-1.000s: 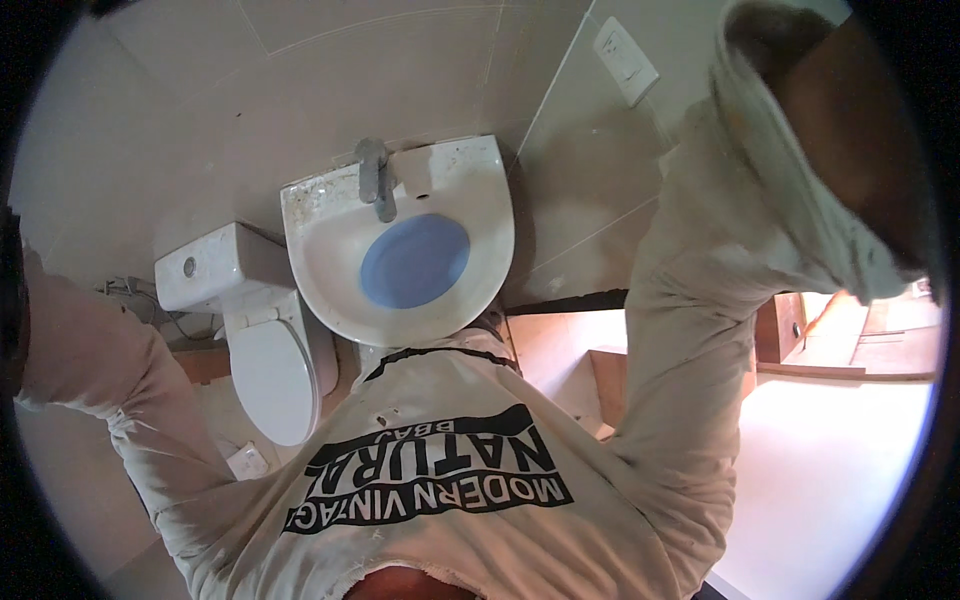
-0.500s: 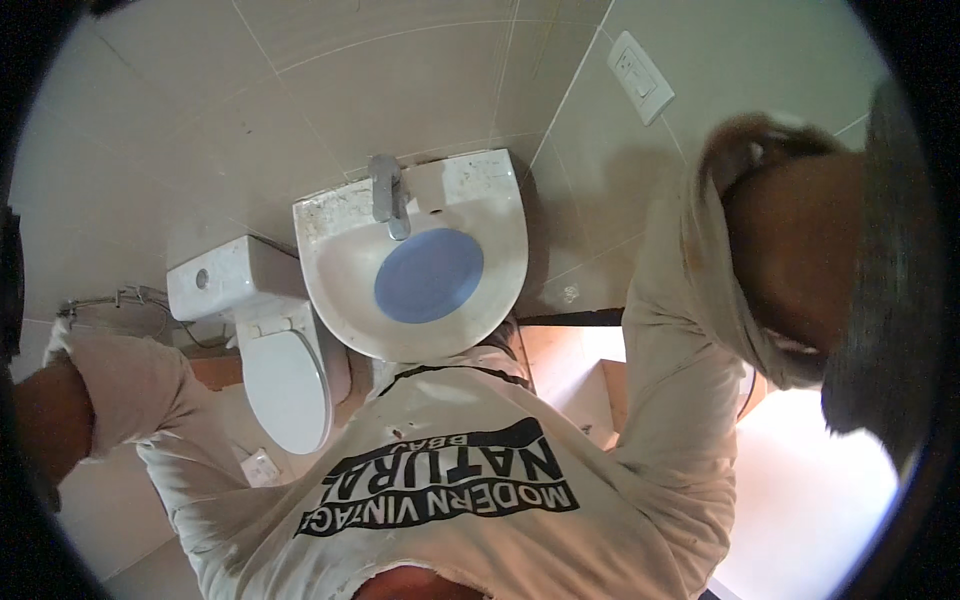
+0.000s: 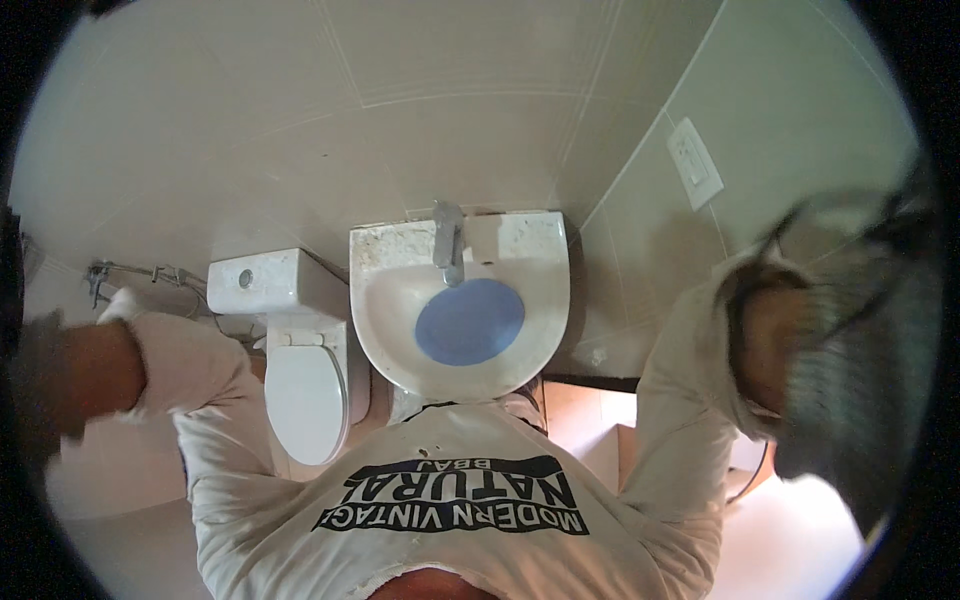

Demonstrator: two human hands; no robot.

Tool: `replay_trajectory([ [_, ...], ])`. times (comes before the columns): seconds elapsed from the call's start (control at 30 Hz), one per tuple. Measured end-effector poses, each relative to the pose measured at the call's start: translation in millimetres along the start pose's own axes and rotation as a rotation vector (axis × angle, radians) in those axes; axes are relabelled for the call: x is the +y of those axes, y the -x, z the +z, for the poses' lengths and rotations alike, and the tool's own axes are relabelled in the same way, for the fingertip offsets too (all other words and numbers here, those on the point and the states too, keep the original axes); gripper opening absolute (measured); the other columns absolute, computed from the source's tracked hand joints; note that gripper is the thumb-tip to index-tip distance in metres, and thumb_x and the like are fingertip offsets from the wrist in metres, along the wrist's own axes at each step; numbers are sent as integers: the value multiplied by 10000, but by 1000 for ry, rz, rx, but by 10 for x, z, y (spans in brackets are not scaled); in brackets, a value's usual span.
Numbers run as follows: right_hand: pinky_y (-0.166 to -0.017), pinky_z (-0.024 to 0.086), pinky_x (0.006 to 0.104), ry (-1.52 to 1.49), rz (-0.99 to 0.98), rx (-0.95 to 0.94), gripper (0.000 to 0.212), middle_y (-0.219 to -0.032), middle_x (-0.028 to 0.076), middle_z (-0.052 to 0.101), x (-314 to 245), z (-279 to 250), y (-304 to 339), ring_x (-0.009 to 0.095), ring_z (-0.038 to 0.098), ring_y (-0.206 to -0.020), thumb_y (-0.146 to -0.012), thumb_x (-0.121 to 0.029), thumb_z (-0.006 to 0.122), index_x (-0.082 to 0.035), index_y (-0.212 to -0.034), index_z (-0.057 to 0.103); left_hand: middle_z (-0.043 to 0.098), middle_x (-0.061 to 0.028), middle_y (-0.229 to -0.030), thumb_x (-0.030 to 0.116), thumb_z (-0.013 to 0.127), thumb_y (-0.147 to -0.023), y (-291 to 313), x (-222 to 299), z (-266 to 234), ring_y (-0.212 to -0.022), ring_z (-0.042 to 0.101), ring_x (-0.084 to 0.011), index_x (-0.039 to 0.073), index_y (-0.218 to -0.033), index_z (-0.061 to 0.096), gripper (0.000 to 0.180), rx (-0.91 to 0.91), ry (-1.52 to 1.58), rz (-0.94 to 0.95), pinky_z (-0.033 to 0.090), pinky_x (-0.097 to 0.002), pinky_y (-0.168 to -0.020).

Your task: The person uses a utility knife to scrape dark residue off a tiled wall above a sink. They repeatedly scrape the surface and wipe away debris with gloved hands.

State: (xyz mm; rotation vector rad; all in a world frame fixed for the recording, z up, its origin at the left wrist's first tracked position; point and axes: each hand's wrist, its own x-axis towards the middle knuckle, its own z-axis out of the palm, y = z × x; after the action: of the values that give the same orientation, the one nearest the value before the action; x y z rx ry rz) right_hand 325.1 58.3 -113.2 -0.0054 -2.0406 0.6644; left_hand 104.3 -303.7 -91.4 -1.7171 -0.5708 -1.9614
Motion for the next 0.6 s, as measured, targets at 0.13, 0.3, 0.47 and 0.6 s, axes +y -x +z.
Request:
replay_trajectory([
  [0.13,-549,502,284,-395,164,157,420,-839,123,681,205,388,392,161,607,-585,-815,45,567,62,-1235,592,184,-111,-1707,304,519,-1074,851,-1278,-576,-1547,249,-262,100,-1626,204,668,184,109,-274,280,-450,-1252],
  [0.3,-530,501,285,-703,529,129,434,-814,131,680,219,740,1013,163,603,-561,-800,58,561,73,-1233,583,253,-299,-1649,361,715,-909,2449,-2536,-180,-1544,191,-497,1,-1592,305,875,-780,-1546,-579,143,-648,-1244],
  [0.47,-613,540,292,-807,910,-110,475,-839,121,678,300,1036,1618,165,642,-651,-894,40,610,89,-1354,504,403,-238,-1559,369,642,-959,3540,-2616,-249,-1448,364,-452,12,-1453,474,632,-790,-1599,-501,261,-682,-1174],
  [0.6,-607,535,300,-806,1040,-143,460,-803,105,641,449,1168,2076,153,620,-644,-965,-19,600,86,-1396,478,440,-140,-1551,277,690,-906,3476,-2491,-180,-1433,394,-381,51,-1464,471,641,-869,-1510,-468,279,-666,-1169],
])
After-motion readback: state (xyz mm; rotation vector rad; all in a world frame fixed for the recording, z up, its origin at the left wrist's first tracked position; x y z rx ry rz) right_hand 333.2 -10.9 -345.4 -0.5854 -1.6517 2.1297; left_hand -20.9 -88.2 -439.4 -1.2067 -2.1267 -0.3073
